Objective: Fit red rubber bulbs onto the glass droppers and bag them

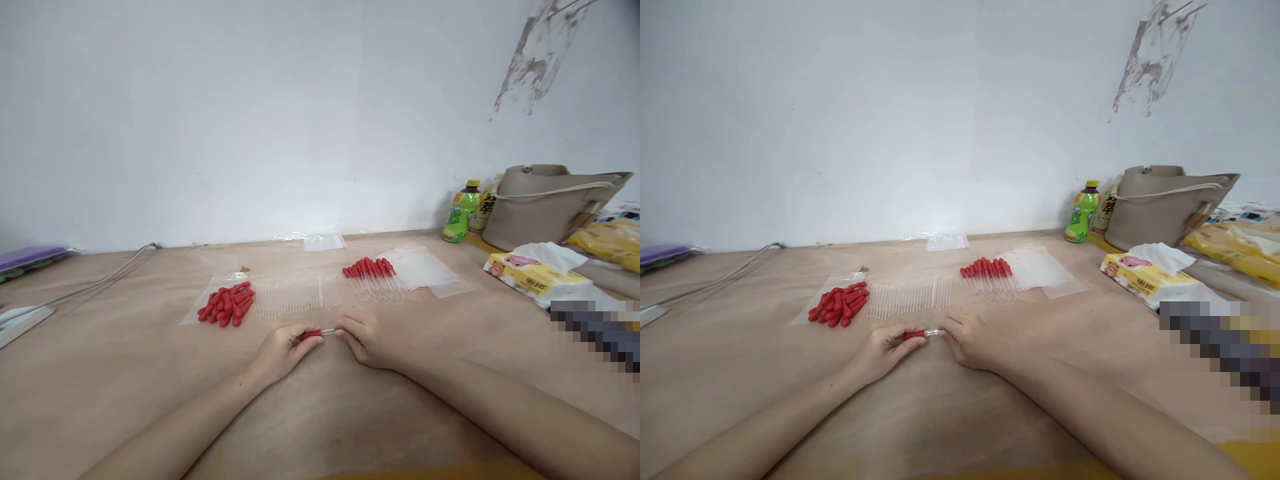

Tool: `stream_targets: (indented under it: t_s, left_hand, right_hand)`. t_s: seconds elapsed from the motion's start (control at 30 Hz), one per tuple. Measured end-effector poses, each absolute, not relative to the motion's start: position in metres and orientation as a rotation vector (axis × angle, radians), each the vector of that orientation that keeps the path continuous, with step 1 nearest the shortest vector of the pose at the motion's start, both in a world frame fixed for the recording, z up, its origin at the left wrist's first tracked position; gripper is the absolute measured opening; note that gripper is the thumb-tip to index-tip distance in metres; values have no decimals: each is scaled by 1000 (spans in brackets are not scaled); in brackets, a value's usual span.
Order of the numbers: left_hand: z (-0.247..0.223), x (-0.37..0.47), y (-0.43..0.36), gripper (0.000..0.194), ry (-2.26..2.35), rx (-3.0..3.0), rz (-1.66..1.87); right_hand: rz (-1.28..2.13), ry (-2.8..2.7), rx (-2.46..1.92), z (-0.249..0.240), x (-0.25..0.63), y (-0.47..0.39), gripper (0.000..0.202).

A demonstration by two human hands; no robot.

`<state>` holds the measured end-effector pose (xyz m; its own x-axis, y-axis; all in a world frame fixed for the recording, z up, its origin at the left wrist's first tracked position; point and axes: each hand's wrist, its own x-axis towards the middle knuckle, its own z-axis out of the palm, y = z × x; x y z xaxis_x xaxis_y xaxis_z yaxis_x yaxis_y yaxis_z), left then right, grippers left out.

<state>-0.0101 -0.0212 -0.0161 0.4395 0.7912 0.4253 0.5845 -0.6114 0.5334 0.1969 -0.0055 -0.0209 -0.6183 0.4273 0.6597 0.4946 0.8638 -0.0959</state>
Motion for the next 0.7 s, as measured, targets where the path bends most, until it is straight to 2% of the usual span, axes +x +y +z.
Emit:
stream_targets:
  t_s: [0.37,0.5,0.6,0.7]
  left_hand:
    - [-13,-10,-22,16,1165,2444,958]
    - [-13,-10,-21,13,1158,2469,961]
    - [-15,-12,-19,28,1197,2398,1023]
    - [-19,-13,-16,48,1257,2307,1051]
  right_hand:
    - [-5,-2470,-860,-8,195,-11,21]
    - [-77,-2544,-848,0,196,-12,19]
    - [19,-2492,-970,6,201,-7,20]
    - [202,-2266,-1318,12,211,13,25]
